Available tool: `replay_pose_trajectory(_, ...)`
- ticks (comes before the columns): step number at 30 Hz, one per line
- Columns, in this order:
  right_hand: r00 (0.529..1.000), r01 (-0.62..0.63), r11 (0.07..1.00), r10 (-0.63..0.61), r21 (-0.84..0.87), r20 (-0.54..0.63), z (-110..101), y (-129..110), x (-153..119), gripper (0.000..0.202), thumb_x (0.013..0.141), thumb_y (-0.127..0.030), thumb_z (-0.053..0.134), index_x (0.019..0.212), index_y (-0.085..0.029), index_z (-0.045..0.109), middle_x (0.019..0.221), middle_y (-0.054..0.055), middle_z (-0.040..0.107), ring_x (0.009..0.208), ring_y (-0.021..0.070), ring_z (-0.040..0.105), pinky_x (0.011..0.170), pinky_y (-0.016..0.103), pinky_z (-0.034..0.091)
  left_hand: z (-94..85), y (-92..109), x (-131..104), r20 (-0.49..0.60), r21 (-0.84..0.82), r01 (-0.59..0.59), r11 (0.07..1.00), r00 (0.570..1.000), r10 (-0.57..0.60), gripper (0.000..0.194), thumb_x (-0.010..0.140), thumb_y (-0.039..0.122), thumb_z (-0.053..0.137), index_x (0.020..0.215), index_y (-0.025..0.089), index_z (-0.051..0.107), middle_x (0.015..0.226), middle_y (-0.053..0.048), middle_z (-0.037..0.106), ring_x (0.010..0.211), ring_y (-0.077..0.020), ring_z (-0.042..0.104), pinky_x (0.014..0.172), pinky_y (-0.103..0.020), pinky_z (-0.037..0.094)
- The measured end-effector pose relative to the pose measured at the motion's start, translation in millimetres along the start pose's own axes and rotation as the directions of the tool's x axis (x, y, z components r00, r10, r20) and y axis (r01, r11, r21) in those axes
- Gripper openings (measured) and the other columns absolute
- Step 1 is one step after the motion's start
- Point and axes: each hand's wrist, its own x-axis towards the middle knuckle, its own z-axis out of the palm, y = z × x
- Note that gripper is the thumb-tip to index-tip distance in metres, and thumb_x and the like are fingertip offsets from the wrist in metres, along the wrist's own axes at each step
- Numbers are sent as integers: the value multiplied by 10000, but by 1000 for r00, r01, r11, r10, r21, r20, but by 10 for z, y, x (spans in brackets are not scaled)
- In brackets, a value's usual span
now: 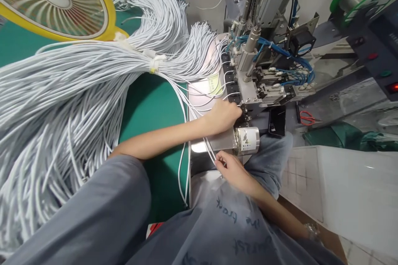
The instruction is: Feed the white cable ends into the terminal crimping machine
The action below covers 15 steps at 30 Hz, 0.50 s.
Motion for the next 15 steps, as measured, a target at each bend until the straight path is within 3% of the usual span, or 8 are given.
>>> replay_pose_trajectory(4,982,39,989,-64,-140,-175,-256,-35,-101,160,815,-253,461,674,-205,519,542,-31,477,519,125,423,524,252,304,-74,176,-91,-96,-239,-247,939,968,230,304,903,211,369,839,109,649,778,-88,622,721,-180,598,623,-289,418)
replay_pose_trajectory(6,942,61,991,-98,-122,-322,-461,-38,-92,224,802,-279,496,592,-199,489,523,-25,466,507,122,409,508,255,306,-76,222,-121,-162,-368,-342,865,939,303,352,945,259,318,925,118,640,821,-73,616,797,-163,587,706,-272,432)
replay_pose_trajectory(9,829,133,990,-91,37,-552,-763,-51,-6,149,753,-280,563,637,-188,549,592,-10,530,546,123,462,525,251,365,-34,194,-109,-179,-522,-331,786,944,278,357,960,299,312,1026,114,610,873,-73,611,833,-145,577,741,-248,434)
replay_pose_trajectory(11,773,208,955,-27,212,-634,-908,-70,73,107,699,-277,629,726,-181,592,649,-3,581,576,124,513,552,249,413,3,137,-66,-193,-578,-302,758,953,233,341,952,314,344,1039,112,604,872,-72,605,808,-141,573,707,-240,435)
replay_pose_trajectory(13,751,283,880,43,381,-658,-986,-95,156,164,663,-287,671,761,-176,599,648,-5,597,572,118,537,570,253,444,23,83,-18,-257,-608,-320,727,945,201,294,938,267,379,1017,112,617,837,-63,594,767,-132,564,679,-229,433)
replay_pose_trajectory(15,761,357,781,75,512,-644,-999,-116,234,185,669,-310,670,774,-174,600,627,-9,595,561,112,542,573,257,458,14,49,11,-329,-627,-348,697,929,167,256,917,200,402,957,112,639,793,-51,577,723,-119,550,664,-220,433)
